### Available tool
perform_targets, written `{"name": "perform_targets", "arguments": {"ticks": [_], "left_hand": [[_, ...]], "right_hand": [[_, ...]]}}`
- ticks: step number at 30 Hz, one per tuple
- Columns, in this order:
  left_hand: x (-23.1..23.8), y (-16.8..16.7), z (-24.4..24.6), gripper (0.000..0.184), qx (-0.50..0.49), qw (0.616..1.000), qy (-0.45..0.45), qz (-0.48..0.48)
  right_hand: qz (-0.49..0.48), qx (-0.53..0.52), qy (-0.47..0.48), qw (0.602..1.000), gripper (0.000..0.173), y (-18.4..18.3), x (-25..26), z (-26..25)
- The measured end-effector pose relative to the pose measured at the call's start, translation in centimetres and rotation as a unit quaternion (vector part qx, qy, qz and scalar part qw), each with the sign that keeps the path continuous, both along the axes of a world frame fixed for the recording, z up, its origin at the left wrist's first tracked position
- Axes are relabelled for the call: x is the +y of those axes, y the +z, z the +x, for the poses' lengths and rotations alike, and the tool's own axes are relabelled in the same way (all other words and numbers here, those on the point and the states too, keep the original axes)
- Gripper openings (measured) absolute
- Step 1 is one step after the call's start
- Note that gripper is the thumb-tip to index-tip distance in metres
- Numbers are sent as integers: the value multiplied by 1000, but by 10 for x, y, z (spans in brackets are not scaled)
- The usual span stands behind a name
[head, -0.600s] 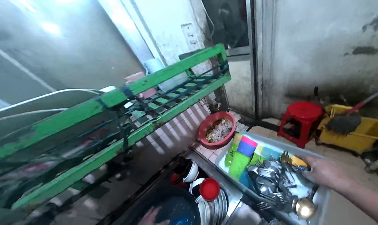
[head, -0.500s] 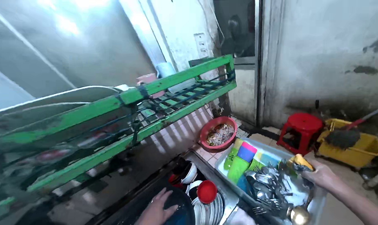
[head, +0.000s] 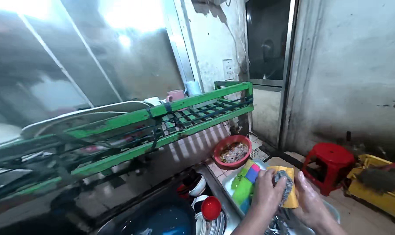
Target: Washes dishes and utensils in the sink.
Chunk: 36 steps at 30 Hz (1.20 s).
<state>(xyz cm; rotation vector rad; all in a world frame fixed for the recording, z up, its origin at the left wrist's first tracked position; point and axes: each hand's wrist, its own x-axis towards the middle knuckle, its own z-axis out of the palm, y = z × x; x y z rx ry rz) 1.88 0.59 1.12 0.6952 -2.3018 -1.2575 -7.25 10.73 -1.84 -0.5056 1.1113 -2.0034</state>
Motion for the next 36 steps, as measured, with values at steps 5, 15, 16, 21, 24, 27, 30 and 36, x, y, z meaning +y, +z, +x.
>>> {"name": "perform_targets", "arguments": {"ticks": [5, 15, 16, 21, 24, 27, 30, 36], "left_hand": [[45, -22, -21, 37, 104, 992, 41, -51], [50, -12, -52, 38, 153, 974, 139, 87], [54, -16, -56, 37, 145, 977, 142, 61], [55, -39, -68, 44, 165, 966, 198, 12], [70, -38, -68, 63, 187, 963, 143, 132], [64, -29, -56, 76, 148, 967, 69, 193], [31, -18, -26, 72, 105, 975, 108, 162], [-30, -3, 20, 60, 165, 940, 249, 163]], "right_hand": [[-23, -145, 43, 988, 54, -9, 14, -26], [104, -105, -16, 989, 33, -15, 14, -56], [91, -97, -9, 991, 35, -13, 14, -54], [44, 55, 97, 993, 53, -15, 19, -45], [107, 39, 120, 986, 56, -9, 18, -54], [191, 88, 115, 971, 40, 2, 24, -71], [305, 318, 197, 876, 45, 13, 44, -92], [243, 698, 368, 564, 28, -25, 57, -108]]}}
